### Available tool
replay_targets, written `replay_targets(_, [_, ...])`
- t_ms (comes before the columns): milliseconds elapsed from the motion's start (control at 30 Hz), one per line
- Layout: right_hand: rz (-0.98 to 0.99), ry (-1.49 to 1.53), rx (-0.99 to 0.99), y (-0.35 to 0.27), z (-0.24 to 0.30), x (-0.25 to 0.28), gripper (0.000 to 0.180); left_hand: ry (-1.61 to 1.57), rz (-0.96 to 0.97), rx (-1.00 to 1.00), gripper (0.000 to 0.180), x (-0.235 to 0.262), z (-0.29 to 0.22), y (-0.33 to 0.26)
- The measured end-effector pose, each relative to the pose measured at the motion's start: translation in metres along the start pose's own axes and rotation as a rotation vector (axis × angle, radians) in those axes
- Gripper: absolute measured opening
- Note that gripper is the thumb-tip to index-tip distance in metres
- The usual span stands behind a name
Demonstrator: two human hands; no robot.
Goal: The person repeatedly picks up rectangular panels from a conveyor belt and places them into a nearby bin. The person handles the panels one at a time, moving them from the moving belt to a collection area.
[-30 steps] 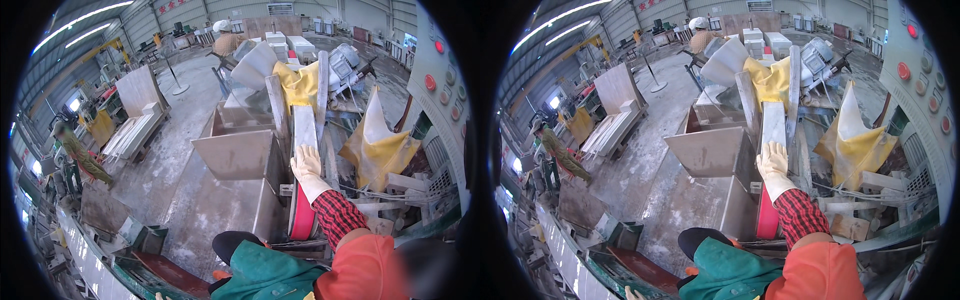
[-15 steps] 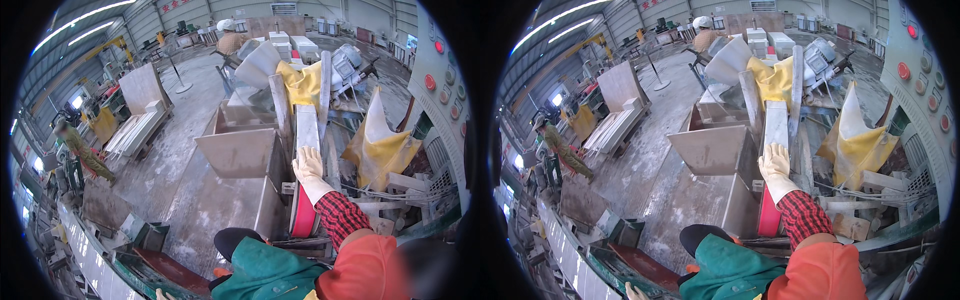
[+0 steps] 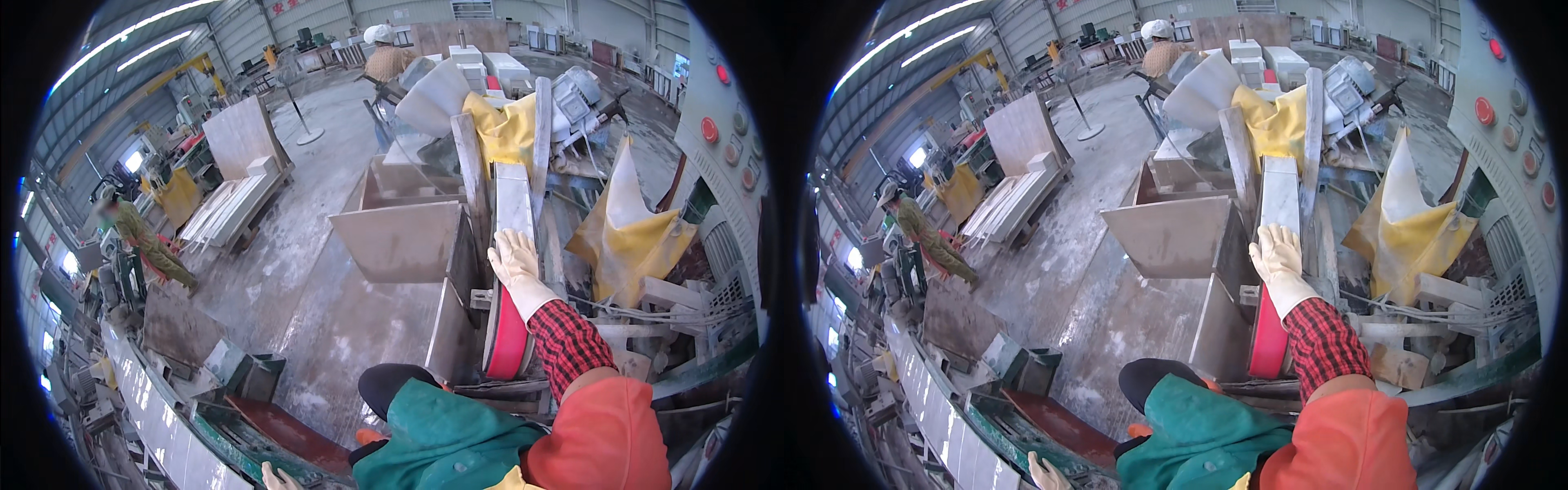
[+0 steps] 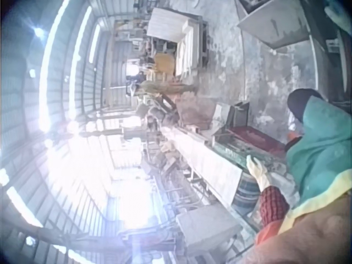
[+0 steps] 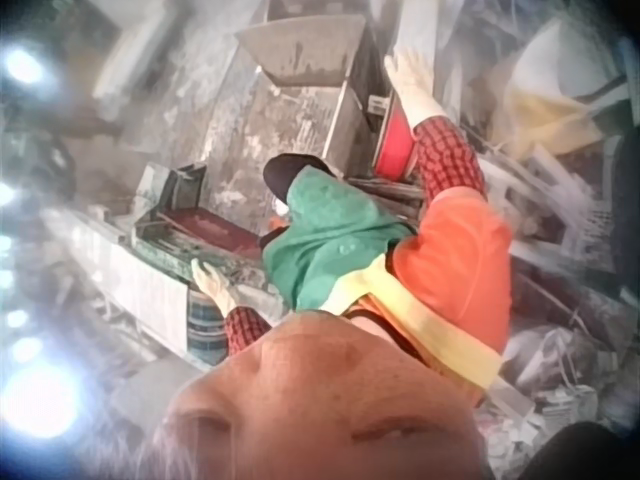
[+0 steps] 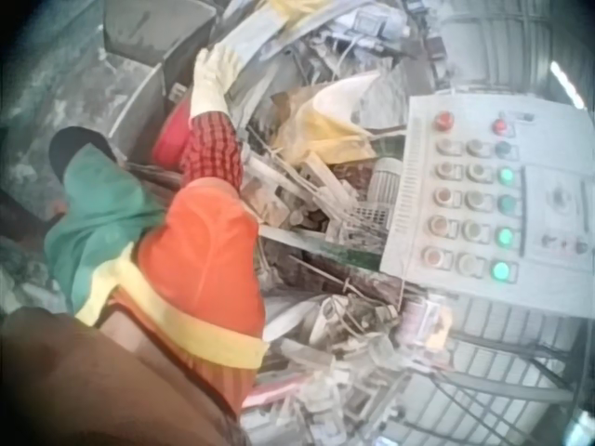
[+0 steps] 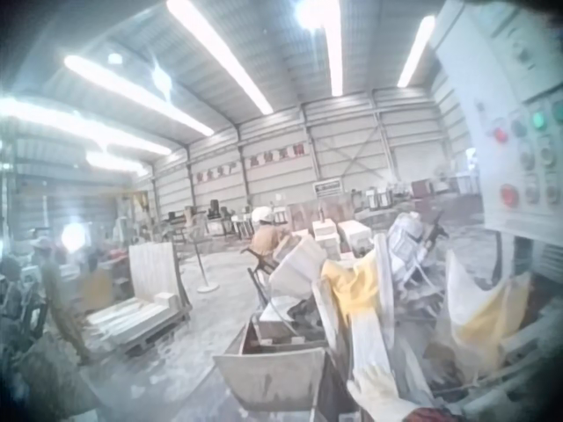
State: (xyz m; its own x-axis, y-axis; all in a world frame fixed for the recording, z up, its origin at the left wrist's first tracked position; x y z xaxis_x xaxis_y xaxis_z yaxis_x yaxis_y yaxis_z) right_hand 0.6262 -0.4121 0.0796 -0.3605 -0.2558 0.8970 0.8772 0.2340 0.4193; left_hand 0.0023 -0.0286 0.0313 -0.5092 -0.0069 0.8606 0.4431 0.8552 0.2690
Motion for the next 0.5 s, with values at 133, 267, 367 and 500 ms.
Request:
replay_targets(133, [0.242, 0.028, -0.19, 0.009, 0.011, 0.028, 0.052, 0.006, 0.007, 0.006, 0.046, 0.001, 0.001, -0.001])
replay_targets(267, [0.325, 0.004, -0.311, 0.012, 0.018, 0.03, 0.064, 0.003, 0.013, 0.017, 0.046, -0.003, 0.007, 0.002])
replay_targets(367, [0.303, -0.009, -0.333, 0.008, 0.02, 0.025, 0.063, -0.032, 0.003, 0.026, 0.047, -0.005, 0.008, 0.0])
replay_targets(500, [0.26, -0.033, -0.335, -0.004, 0.028, 0.028, 0.052, -0.07, -0.012, 0.044, 0.047, -0.005, 0.01, -0.002])
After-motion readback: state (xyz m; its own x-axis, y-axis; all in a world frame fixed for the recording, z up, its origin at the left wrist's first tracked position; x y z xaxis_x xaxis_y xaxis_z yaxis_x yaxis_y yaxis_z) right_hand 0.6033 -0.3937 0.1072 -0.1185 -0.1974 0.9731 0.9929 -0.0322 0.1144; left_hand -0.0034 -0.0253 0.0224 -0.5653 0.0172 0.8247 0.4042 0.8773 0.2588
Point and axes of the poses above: each hand's wrist, its own y-axis towards the middle knuckle, its own x-axis out of the back of the hand, z = x × y, the point moved 1 cm from there along y, towards the middle knuckle, and after that the axes turned 1 degree about z, right-handed, at the moved point
